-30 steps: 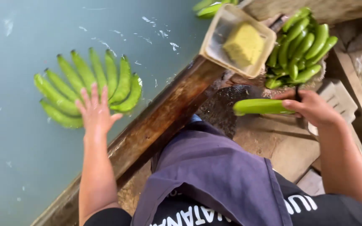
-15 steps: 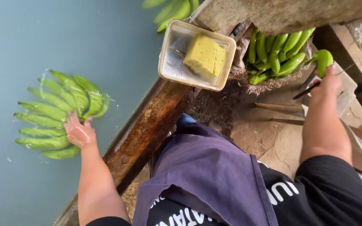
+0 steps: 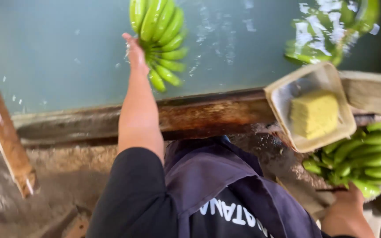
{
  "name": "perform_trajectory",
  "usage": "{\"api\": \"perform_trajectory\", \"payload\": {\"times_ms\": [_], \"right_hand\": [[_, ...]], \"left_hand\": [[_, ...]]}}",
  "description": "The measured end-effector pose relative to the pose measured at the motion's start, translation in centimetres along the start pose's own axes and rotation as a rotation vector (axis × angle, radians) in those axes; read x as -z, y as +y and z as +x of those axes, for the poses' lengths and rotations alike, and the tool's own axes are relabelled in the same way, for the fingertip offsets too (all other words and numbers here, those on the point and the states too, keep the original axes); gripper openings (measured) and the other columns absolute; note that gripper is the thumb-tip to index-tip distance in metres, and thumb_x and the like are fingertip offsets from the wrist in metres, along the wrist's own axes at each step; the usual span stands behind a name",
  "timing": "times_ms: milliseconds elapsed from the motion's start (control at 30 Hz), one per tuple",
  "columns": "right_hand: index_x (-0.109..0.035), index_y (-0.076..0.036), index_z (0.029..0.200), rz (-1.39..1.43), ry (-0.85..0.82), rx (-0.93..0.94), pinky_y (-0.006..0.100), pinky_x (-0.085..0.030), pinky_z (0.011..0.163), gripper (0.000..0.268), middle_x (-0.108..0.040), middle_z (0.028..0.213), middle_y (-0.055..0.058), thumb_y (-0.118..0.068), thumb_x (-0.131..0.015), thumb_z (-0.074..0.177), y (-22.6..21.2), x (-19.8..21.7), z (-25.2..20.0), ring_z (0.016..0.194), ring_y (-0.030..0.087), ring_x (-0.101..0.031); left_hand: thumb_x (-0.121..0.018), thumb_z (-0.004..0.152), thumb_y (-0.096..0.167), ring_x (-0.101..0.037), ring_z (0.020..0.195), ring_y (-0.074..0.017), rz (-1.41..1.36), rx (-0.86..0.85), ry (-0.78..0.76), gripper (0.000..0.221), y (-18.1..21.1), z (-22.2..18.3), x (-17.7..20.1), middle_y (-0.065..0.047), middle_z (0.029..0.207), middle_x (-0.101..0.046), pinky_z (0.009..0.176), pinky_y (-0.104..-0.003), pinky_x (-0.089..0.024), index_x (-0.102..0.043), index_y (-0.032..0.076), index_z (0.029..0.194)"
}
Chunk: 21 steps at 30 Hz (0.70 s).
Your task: Cleaning and trimming bunches of green bananas in a water tank.
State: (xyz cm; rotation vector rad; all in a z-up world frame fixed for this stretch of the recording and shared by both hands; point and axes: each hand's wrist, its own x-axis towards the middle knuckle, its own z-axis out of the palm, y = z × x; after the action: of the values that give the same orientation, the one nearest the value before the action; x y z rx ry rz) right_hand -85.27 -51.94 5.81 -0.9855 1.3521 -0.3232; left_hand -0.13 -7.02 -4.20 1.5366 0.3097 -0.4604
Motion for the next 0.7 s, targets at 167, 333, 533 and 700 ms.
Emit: {"api": "perform_trajectory", "payload": {"times_ms": [167, 333, 533, 700], "right_hand": [[-0.053, -0.003, 0.137, -0.458, -0.213, -0.008, 0.042, -0.055, 0.091, 0.053, -0.068, 0.109, 0.018, 0.001, -0.061, 0.084, -2.2, 3.3, -2.8, 0.096, 0.028, -0.071], [-0.050, 0.000, 0.134, -0.879, -0.335, 0.014, 0.041, -0.052, 0.087, 0.063, -0.067, 0.096, 0.022, 0.014, -0.062, 0.074, -2.5, 7.2, -5.8, 0.085, 0.027, -0.071], [-0.043, -0.019, 0.150, -0.390, 0.416, -0.657, 0.040, -0.037, 0.065, 0.047, -0.071, 0.107, 0.006, -0.030, -0.053, 0.106, 8.7, 4.8, -3.3, 0.068, 0.019, -0.036], [-0.068, -0.013, 0.129, -1.143, -0.352, -0.095, 0.032, -0.049, 0.073, 0.040, -0.077, 0.116, 0.008, -0.030, -0.059, 0.094, 13.0, -1.1, -4.9, 0.080, 0.019, -0.059]], "left_hand": [[-0.016, 0.088, 0.085, -0.048, 0.135, -0.0356, 0.016, 0.309, 0.234, 0.109, 1.8, -1.6, -2.8, -0.016, 0.151, -0.049, 0.108, -0.057, -0.041, -0.045, 0.003, 0.154], [-0.019, 0.100, 0.071, -0.058, 0.123, -0.0314, 0.021, 0.276, 0.442, 0.086, -0.6, -1.8, -2.8, -0.012, 0.143, -0.059, 0.106, -0.050, -0.043, -0.050, 0.009, 0.151], [-0.052, 0.100, 0.042, -0.062, 0.117, -0.0330, -0.736, 0.180, 0.256, 0.059, -9.2, 2.4, 1.5, -0.012, 0.134, -0.064, 0.101, -0.053, -0.052, -0.052, 0.005, 0.146], [-0.053, 0.099, 0.039, -0.062, 0.116, -0.0362, -0.899, 0.217, 0.177, 0.056, -9.3, 3.5, 3.9, -0.016, 0.132, -0.064, 0.100, -0.054, -0.052, -0.053, 0.004, 0.142]]}}
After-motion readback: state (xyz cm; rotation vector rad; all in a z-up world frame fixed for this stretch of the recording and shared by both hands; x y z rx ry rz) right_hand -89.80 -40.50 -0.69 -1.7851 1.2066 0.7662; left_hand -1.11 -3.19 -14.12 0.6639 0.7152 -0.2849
